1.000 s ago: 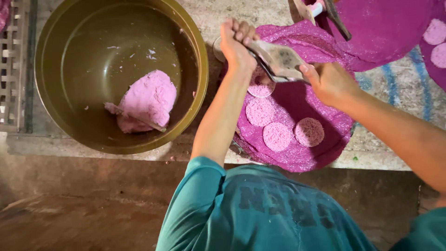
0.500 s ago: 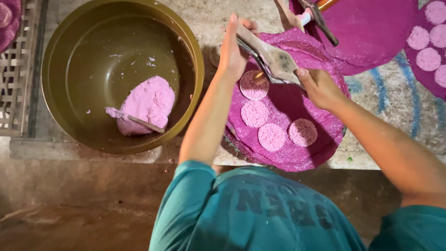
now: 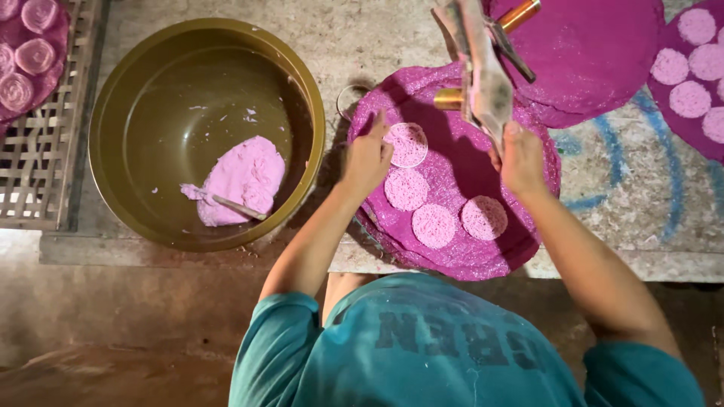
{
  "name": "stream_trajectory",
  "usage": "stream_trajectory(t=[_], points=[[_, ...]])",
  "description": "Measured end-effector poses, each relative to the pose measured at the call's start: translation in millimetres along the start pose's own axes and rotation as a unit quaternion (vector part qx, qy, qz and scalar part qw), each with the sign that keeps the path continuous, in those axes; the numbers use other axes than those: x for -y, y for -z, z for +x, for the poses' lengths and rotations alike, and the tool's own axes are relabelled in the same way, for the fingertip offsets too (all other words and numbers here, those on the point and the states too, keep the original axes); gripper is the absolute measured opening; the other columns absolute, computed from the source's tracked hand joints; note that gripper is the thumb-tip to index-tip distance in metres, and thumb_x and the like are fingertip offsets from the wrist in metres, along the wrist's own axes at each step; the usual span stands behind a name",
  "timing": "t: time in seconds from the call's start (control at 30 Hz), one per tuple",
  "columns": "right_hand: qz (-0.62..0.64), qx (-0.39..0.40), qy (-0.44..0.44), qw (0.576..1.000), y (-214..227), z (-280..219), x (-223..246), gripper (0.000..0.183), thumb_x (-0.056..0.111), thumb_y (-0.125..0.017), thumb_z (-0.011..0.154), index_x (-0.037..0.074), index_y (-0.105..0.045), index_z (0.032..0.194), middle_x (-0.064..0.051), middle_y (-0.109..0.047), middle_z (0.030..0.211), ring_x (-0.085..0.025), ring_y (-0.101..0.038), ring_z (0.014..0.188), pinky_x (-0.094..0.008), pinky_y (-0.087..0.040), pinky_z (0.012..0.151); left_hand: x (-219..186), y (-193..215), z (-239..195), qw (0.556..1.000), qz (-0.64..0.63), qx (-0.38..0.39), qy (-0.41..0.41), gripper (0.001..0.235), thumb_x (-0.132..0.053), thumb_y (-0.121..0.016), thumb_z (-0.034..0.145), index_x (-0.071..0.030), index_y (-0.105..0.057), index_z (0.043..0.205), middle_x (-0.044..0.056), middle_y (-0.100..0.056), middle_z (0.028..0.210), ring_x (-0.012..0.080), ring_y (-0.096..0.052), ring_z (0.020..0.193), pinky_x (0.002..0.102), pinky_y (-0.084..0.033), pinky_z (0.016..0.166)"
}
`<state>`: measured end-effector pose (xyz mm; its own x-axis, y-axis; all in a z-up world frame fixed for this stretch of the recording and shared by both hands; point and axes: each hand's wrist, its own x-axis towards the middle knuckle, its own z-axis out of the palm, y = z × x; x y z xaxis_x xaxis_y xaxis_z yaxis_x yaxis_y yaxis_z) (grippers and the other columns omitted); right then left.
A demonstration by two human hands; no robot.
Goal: The person scoops pink dough from a large bowl using a wooden stick and places it into a circular metal mold on a pink mat. They press the dough into the mold with a wooden tool to form round discs, then remove the discs and arrange them on the mat. The process is repeated multiple times.
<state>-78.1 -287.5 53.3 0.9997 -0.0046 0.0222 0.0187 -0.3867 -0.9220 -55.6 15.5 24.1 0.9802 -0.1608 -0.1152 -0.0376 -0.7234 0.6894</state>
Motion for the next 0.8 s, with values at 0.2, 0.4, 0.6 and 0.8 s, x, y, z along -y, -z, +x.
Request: stream_trajectory(t=[0.2,0.4,0.6,0.8], points=[[0.109,-0.052,0.057,0.991,13,-53,-10,0.073,0.067,-0.03,0.109,0.0,-0.055,0.097,-0.005,-0.052,0.065,-0.012,-0.047,0.053,-0.028,-0.036,0.048,-18,-18,18,0.962,0.135,-0.181,-0.154,0.044,-0.016,-0.069,0.081,-0.01,-0.072,0.124,0.011,-0.065,0.128,0.0274,-0.054,0.116,0.044,-0.048,0.091],[0.164,-0.108,0.073,0.978,29,-89,-32,0.08,0.074,-0.032,0.107,-0.002,-0.054,0.097,-0.007,-0.052,0.071,-0.015,-0.05,0.058,-0.029,-0.037,0.051,-19,-37,37,0.987,0.055,-0.111,-0.102,0.015,-0.014,-0.068,0.088,-0.018,-0.081,0.095,0.001,-0.064,0.13,0.0232,-0.05,0.126,0.049,-0.031,0.111],[0.195,-0.145,0.061,0.968,55,-111,-53,0.082,0.078,-0.035,0.104,-0.002,-0.051,0.107,-0.008,-0.05,0.08,-0.017,-0.051,0.062,-0.031,-0.038,0.052,-17,-26,13,0.987,0.019,-0.147,-0.061,0.046,-0.027,-0.079,0.085,-0.021,-0.066,0.129,0.003,-0.058,0.142,0.0255,-0.048,0.136,0.054,-0.024,0.116],[0.231,-0.149,0.053,0.96,59,-116,-63,0.08,0.078,-0.038,0.104,0.0,-0.05,0.109,-0.008,-0.048,0.076,-0.018,-0.05,0.059,-0.032,-0.038,0.053,-44,-33,-7,0.988,0.119,-0.089,0.045,0.116,-0.046,-0.093,0.064,-0.009,-0.03,0.155,0.017,-0.043,0.149,0.034,-0.036,0.139,0.056,-0.02,0.112]])
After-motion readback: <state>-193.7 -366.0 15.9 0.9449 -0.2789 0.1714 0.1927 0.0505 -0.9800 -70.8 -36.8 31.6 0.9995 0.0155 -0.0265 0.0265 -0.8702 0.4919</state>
